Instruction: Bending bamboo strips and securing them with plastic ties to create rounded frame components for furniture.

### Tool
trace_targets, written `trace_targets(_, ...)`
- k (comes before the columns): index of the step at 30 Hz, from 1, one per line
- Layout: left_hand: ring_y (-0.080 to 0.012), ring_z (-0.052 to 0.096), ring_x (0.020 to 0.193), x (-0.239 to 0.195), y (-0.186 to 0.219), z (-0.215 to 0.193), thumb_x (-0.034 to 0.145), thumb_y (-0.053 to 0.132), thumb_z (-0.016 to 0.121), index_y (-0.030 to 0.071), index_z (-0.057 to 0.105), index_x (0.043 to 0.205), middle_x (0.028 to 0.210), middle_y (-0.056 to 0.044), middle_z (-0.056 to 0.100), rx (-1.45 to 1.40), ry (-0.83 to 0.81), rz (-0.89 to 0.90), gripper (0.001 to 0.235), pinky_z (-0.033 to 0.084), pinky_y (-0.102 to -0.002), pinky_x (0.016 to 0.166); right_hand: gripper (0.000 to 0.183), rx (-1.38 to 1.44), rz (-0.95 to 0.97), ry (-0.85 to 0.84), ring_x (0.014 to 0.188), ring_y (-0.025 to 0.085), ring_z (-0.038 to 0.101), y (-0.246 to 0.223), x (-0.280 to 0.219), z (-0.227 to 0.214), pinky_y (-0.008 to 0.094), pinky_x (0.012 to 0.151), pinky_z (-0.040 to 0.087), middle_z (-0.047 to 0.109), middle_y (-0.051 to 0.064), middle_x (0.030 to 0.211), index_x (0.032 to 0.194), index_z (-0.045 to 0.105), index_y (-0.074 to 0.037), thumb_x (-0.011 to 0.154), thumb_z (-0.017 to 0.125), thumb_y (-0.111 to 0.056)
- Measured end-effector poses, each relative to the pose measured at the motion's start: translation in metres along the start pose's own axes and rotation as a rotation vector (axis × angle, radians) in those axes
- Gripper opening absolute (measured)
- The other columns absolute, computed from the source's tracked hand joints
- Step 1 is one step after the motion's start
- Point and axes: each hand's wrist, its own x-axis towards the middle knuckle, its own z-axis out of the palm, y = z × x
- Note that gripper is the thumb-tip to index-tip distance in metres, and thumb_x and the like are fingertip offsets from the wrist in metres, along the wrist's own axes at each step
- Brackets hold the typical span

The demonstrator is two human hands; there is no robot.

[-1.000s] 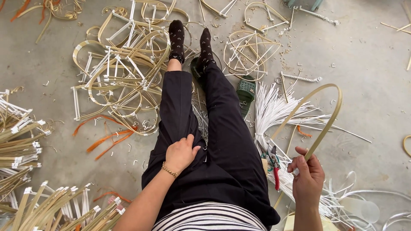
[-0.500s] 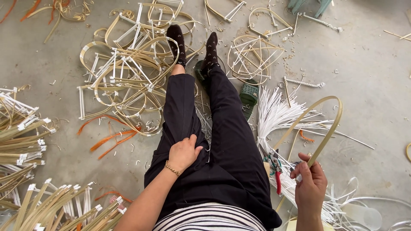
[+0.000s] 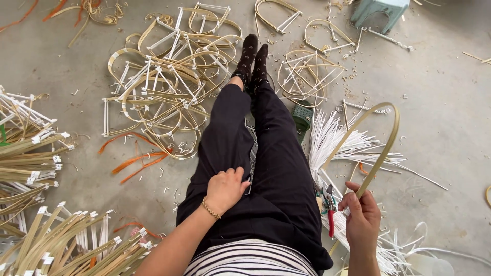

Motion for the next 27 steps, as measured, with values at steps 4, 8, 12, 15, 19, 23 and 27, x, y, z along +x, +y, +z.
trace_targets(4,-0.0308,0.071,0.078,-0.019,-0.012,-0.048,0.087,0.049,0.071,0.010,0.061,0.100,0.087,-0.010,0.069,-0.010,-0.004,-0.010,0.043,0.058,-0.043,0.064,0.029,0.013,-0.103,-0.034,0.079,0.015,0.054,0.005,-0.014,-0.023,0.034,0.078,0.046,0.058,0.006,0.083,0.129,0.058,0.009,0.104,0.054,-0.005)
trace_targets(8,-0.0271,0.071,0.084,-0.022,-0.025,-0.106,0.090,0.049,0.070,0.011,0.065,0.107,0.093,-0.006,0.071,-0.298,-0.004,0.039,0.042,0.057,-0.041,0.075,0.024,0.443,-0.153,-0.237,0.078,0.014,0.050,0.005,-0.035,-0.042,0.042,0.080,0.043,0.054,0.003,0.074,0.126,0.065,0.005,0.107,0.061,-0.010)
trace_targets(12,-0.0206,0.072,0.079,-0.005,-0.003,-0.133,0.087,0.048,0.070,0.008,0.056,0.134,0.112,-0.009,0.070,-0.699,-0.012,0.049,0.064,0.059,-0.036,0.073,0.028,0.523,-0.238,-0.426,0.072,0.015,0.051,-0.017,-0.055,-0.036,0.043,0.077,0.041,0.057,0.004,0.073,0.126,0.069,-0.003,0.105,0.067,-0.021)
trace_targets(15,-0.0171,0.072,0.073,0.001,0.018,-0.127,0.090,0.043,0.068,0.008,0.044,0.144,0.121,-0.011,0.065,-0.912,-0.149,0.168,0.069,0.060,-0.032,0.068,0.026,0.606,-0.231,-0.586,0.068,0.015,0.049,-0.043,-0.057,-0.034,0.043,0.076,0.041,0.055,0.003,0.074,0.126,0.071,-0.006,0.106,0.066,-0.023)
trace_targets(19,-0.0087,0.067,0.065,-0.011,0.025,-0.125,0.097,0.035,0.064,0.010,0.048,0.146,0.103,-0.008,0.070,-1.249,-0.296,0.285,0.056,0.058,-0.025,0.060,0.027,0.823,-0.102,-0.842,0.063,0.016,0.044,-0.081,-0.036,-0.012,0.039,0.072,0.041,0.053,0.001,0.071,0.124,0.071,-0.007,0.104,0.064,-0.024)
trace_targets(23,-0.0042,0.059,0.055,0.009,-0.001,-0.146,0.101,0.030,0.060,0.009,0.061,0.133,0.078,-0.002,0.068,-1.302,-0.119,0.155,0.038,0.052,-0.021,0.049,0.028,0.552,-0.148,-0.927,0.066,0.015,0.049,-0.119,0.024,0.050,0.041,0.071,0.047,0.053,0.000,0.073,0.123,0.072,-0.002,0.107,0.065,-0.023)
trace_targets(27,-0.0045,0.051,0.045,0.043,-0.032,-0.147,0.105,0.029,0.055,0.007,0.068,0.118,0.061,0.001,0.062,-1.420,0.077,-0.074,0.029,0.043,-0.020,0.042,0.050,-0.111,-0.232,-0.911,0.065,0.012,0.063,-0.160,0.111,0.111,0.027,0.054,0.053,0.074,0.012,0.094,0.127,0.065,0.007,0.101,0.064,-0.035)
